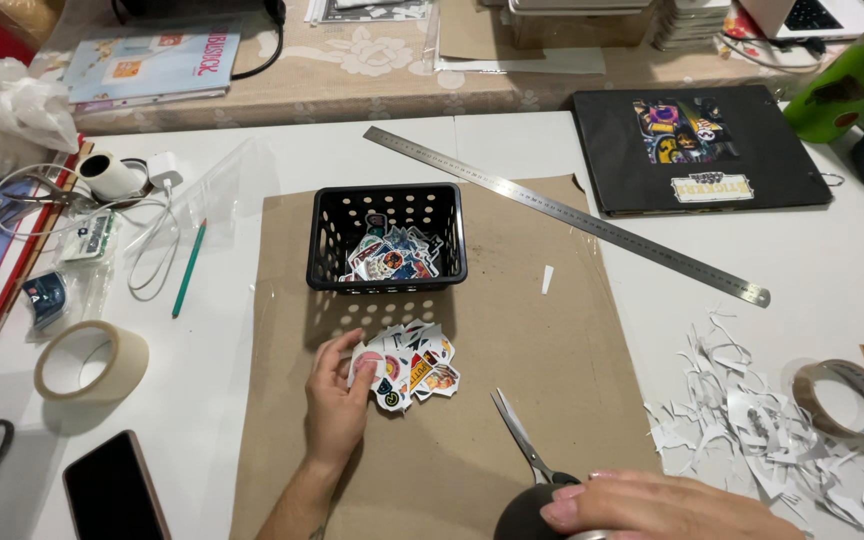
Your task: The person uses scissors to cut out small, colorful stickers from a sheet. They carefully trim around the edges of each sticker and place the finished pieces into a black plastic basket on the table.
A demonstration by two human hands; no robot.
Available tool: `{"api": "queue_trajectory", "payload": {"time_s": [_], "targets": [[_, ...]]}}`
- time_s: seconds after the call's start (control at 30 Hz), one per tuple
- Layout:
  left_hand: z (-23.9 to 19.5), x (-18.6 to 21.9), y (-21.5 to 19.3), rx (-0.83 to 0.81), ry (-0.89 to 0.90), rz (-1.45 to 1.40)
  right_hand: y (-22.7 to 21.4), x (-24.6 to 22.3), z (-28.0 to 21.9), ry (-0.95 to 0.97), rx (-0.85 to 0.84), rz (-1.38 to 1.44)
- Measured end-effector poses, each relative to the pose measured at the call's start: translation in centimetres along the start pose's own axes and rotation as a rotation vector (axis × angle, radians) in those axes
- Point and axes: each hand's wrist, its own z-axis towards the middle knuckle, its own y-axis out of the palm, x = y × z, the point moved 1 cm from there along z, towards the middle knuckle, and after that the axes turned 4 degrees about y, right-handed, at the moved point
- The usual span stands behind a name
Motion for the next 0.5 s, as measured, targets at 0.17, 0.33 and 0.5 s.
{"api": "queue_trajectory", "payload": {"time_s": [0.17, 0.33, 0.5], "targets": [[0.0, 0.8, -0.2, 0.064, -0.111, 0.044, 0.0, -0.1, 0.2, 0.084, -0.026, 0.038], [0.1, 0.8, -0.2, 0.065, -0.101, 0.05, 0.6, 2.8, 0.1, 0.016, 0.067, 0.004], [0.2, -0.6, -0.1, 0.078, -0.108, -0.042, -1.2, 4.8, 0.7, 0.678, -0.424, 0.189]]}}
